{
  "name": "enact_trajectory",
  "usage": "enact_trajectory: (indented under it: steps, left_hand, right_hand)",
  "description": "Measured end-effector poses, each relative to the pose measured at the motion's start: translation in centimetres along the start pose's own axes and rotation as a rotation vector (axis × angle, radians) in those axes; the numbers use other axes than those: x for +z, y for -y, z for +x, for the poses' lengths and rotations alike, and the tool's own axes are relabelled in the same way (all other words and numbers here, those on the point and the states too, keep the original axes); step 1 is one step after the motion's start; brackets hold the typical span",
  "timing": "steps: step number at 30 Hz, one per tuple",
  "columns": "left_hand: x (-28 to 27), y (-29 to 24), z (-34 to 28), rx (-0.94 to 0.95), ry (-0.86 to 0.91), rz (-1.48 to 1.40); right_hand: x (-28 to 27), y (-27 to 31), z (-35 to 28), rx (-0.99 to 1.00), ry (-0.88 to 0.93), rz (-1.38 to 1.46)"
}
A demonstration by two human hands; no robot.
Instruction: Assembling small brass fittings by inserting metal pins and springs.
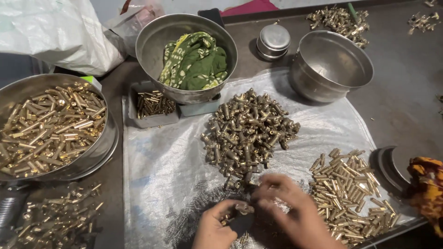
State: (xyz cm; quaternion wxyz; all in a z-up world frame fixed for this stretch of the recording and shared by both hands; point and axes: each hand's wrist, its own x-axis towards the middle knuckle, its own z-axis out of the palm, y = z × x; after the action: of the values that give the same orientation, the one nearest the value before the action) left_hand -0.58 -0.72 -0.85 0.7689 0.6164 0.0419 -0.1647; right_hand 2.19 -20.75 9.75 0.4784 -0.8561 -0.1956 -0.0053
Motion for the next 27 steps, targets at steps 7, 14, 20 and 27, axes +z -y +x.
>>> enact_trajectory:
  steps: [7, 14, 20, 27]
  left_hand:
    - [0.0, -1.4, -0.1, -0.179, -0.070, 0.051]
    - [-1.0, 1.3, 0.3, -0.318, 0.134, -0.064]
    - [-1.2, 1.4, 0.1, -0.265, 0.323, -0.026]
    - [0.6, -2.9, -0.7, -0.529, 0.200, 0.080]
  right_hand:
    - [-9.5, -10.9, 2.1, 0.421, -0.396, -0.651]
    - [-9.1, -14.7, 3.1, 0.377, -0.318, -0.984]
    - [-7.4, -12.1, 4.1, 0.303, -0.356, -0.803]
    - [0.3, -4.6, -0.7, 0.513, -0.119, 0.300]
